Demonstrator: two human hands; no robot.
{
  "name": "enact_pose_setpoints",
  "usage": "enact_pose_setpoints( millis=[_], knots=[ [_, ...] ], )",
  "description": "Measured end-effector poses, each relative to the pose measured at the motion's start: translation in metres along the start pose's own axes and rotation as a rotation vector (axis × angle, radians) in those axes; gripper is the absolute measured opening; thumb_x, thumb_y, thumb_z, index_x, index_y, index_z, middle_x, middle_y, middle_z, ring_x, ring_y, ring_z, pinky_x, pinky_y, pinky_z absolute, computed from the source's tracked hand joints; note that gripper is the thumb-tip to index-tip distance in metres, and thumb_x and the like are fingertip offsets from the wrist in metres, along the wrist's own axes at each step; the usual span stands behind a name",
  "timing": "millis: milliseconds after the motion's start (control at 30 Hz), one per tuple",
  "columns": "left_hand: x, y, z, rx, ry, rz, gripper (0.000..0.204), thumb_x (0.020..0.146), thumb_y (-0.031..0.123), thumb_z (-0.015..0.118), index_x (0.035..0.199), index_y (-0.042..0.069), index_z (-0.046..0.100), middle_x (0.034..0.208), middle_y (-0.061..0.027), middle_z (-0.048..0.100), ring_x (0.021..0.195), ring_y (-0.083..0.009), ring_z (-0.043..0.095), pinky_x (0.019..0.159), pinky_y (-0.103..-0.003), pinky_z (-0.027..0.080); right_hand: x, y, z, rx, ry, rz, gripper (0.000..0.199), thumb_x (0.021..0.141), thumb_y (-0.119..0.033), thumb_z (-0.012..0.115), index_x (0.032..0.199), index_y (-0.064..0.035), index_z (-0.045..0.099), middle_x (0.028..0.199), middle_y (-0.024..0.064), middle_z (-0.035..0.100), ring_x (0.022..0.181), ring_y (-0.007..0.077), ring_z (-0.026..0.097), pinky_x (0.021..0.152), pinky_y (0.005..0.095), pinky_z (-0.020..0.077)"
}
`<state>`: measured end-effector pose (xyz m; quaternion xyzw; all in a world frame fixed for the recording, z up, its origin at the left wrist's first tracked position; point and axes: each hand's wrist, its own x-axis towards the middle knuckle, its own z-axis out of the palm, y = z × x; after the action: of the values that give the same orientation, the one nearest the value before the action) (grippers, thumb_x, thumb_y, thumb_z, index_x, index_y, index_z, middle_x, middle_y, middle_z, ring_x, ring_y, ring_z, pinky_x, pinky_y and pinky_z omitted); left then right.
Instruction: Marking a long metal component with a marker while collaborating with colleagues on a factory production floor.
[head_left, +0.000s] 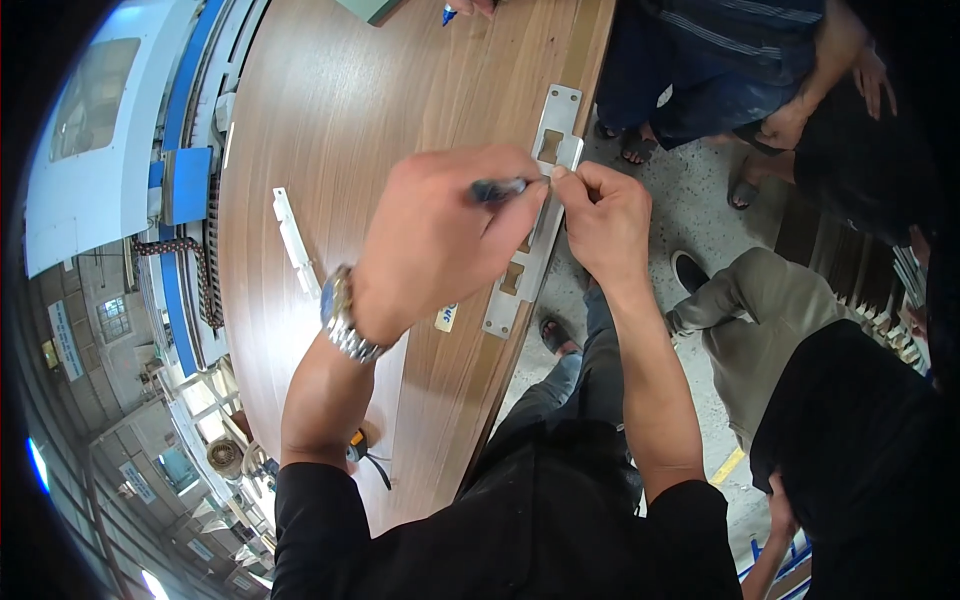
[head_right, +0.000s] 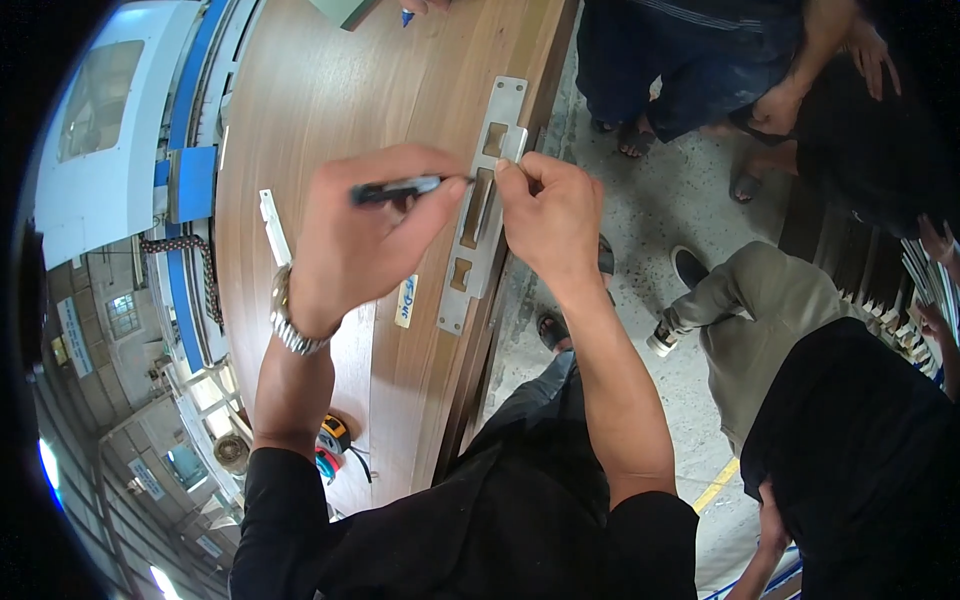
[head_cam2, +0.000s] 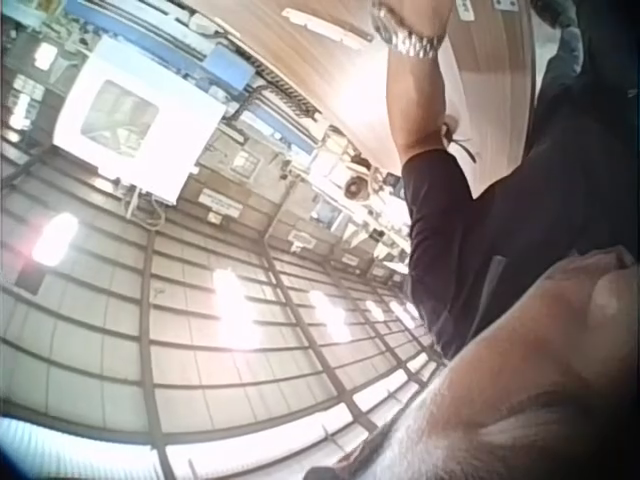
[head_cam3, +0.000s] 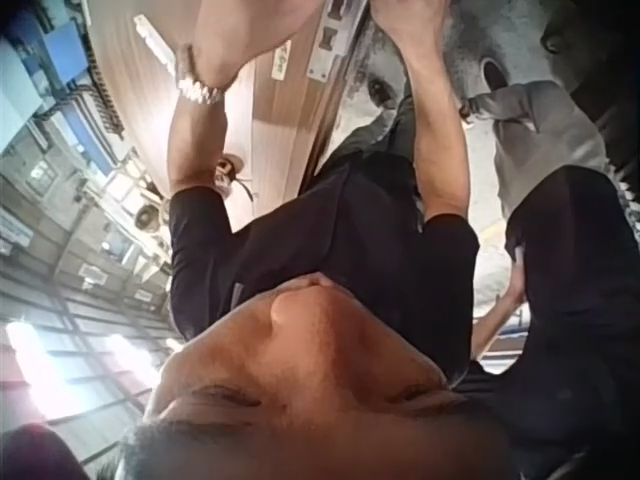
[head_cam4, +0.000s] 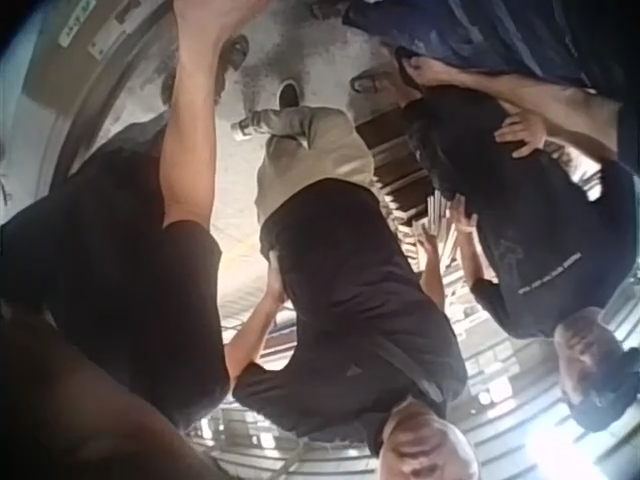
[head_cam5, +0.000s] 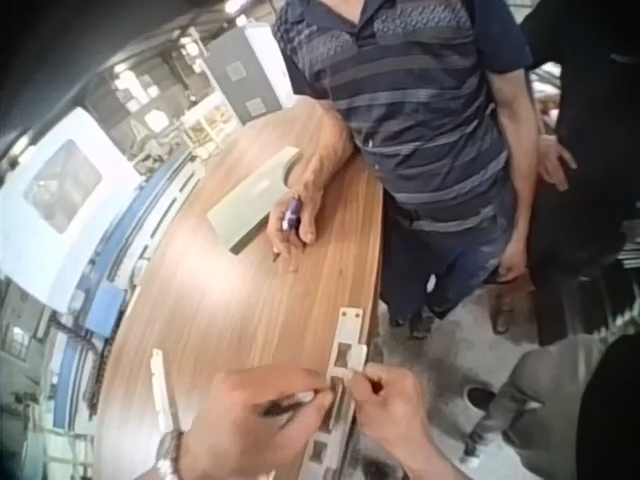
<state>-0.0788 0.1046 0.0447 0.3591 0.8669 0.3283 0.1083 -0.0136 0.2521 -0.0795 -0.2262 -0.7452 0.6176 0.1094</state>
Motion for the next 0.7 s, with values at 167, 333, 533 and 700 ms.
enact_pose_setpoints(
  millis=[167,333,533,700],
  knots=[
    [-0.032,-0.004,0.002,-0.162,-0.030,-0.130,0.003,0.091,0.006,0.074,0.093,0.005,0.073,0.070,-0.0067,0.068,0.056,-0.0174,0.062,0.055,-0.030,0.048,-0.002,-0.005,0.000,0.015,-0.007,0.019,0.041,0.096,-0.023,0.074,0.071,0.0033,0.055,0.056,0.0024,0.040,0.058,0.0087,0.035,0.053,0.0343,0.0336],
    [-0.036,-0.006,0.005,-0.200,-0.073,-0.245,0.004,0.091,0.007,0.075,0.092,0.003,0.074,0.065,-0.0069,0.066,0.051,-0.0131,0.055,0.051,-0.028,0.043,-0.001,-0.004,0.000,0.011,0.000,0.014,0.041,0.097,-0.022,0.073,0.071,0.0034,0.055,0.056,0.0023,0.040,0.059,0.0084,0.035,0.053,0.0342,0.0333],
    [-0.036,-0.007,0.004,-0.175,-0.098,-0.213,0.006,0.092,0.008,0.075,0.092,0.002,0.073,0.063,-0.0081,0.064,0.049,-0.0140,0.054,0.050,-0.028,0.042,-0.002,-0.004,0.001,0.026,-0.002,0.027,0.041,0.097,-0.021,0.073,0.071,0.0034,0.053,0.057,0.0015,0.039,0.059,0.0079,0.035,0.053,0.0341,0.0327],
    [-0.033,-0.004,0.000,-0.120,-0.101,-0.191,0.007,0.091,0.009,0.075,0.090,0.002,0.072,0.062,-0.0108,0.062,0.049,-0.0216,0.058,0.051,-0.032,0.044,-0.002,-0.004,0.002,0.022,-0.001,0.007,0.042,0.097,-0.021,0.073,0.070,0.0034,0.052,0.057,0.0015,0.038,0.059,0.0080,0.035,0.053,0.0343,0.0324]
  ],
)
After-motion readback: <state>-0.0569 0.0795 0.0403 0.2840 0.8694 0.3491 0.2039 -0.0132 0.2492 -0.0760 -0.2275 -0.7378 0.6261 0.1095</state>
